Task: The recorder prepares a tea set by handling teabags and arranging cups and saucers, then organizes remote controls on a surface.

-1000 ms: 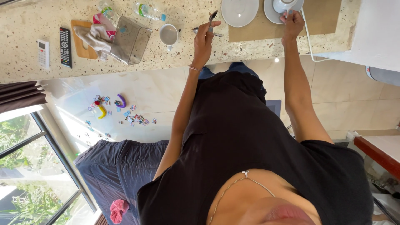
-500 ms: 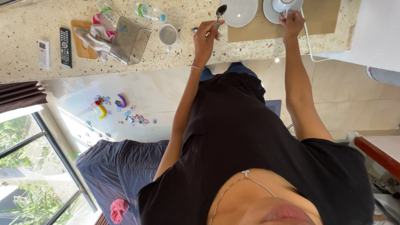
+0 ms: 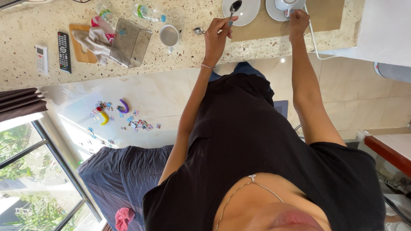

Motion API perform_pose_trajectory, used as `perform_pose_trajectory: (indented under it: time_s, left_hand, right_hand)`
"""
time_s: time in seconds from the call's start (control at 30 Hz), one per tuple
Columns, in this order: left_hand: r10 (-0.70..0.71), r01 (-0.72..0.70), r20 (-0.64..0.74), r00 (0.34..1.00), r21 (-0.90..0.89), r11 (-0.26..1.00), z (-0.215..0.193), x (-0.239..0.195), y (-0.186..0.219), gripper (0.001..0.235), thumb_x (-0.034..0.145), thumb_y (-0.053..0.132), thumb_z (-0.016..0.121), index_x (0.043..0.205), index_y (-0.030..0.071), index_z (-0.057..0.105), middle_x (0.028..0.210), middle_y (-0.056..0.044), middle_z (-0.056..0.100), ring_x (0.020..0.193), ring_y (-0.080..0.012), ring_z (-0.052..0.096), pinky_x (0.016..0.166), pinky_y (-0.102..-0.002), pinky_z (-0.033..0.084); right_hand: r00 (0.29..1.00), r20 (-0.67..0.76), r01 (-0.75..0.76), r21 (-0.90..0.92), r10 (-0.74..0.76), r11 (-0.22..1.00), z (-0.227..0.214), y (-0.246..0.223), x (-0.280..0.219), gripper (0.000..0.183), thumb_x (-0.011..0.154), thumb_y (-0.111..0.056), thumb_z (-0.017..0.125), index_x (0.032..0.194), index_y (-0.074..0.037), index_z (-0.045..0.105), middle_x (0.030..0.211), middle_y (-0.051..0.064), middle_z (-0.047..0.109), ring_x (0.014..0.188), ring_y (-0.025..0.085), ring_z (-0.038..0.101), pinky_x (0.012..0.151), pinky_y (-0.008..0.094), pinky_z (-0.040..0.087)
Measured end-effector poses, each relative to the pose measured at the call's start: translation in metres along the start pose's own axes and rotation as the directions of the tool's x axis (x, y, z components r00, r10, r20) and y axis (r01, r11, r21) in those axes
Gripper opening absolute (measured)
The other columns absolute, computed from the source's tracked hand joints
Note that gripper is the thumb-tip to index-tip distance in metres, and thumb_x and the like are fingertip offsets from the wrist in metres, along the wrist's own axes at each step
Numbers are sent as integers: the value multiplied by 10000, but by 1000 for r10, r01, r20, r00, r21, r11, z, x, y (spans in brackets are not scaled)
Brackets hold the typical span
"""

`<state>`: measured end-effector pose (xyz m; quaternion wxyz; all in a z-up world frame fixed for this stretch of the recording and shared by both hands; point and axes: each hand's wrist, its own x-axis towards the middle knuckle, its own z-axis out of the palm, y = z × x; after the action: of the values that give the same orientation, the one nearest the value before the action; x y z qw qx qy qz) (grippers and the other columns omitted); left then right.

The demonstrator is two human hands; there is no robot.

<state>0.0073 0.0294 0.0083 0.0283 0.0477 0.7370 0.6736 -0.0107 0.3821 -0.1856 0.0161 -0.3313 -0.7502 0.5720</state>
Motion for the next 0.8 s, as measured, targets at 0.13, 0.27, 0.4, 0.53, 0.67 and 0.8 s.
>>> perform_pose_trajectory:
  time_s: [0.13,0.27,0.4,0.53,0.67,0.8]
  left_hand:
    - [-141,138,-49,989,-55,989,19,2,-16,210,1018,181,691,1190,128,801,832,-12,668,671,-60,607,579,-204,509]
    - [-143,121,-51,988,-298,947,38,6,-27,214,975,169,760,1172,90,789,1062,0,815,868,-59,699,773,-204,581]
    - [-220,205,-18,975,-298,932,47,6,-21,241,955,171,750,1164,58,790,1105,-21,813,810,-62,646,667,-219,499]
    - [-202,196,12,979,-303,932,53,4,-21,239,952,166,753,1168,67,789,1101,-10,814,840,-67,661,752,-227,555]
    - [-213,204,0,977,-285,937,58,1,-18,237,951,160,746,1166,69,791,1086,-2,816,872,-64,691,792,-224,575]
    - [-211,201,1,977,-311,929,65,-1,-19,248,924,158,776,1156,69,779,1060,-13,817,884,-69,726,849,-224,598]
  right_hand:
    - [982,-90,163,-37,-165,986,10,36,7,73,968,-95,754,951,-32,721,791,-30,618,681,42,520,607,223,435]
    - [982,-114,141,-65,-148,988,20,40,-11,106,982,-113,736,1062,-66,684,787,-55,631,704,43,536,638,206,476]
    - [979,-90,188,31,-184,982,17,32,-9,116,966,-35,594,1026,-57,691,774,-33,643,690,62,566,623,230,470]
    - [962,-84,258,-22,-259,966,17,41,8,71,881,32,694,898,-33,715,788,-17,678,710,63,579,663,221,488]
    - [934,-72,344,-96,-351,934,16,23,5,96,844,45,748,832,-29,687,773,-13,693,676,66,589,640,220,495]
    - [895,-75,420,-191,-440,887,13,24,7,88,846,59,738,831,-21,704,799,13,688,688,74,609,633,230,500]
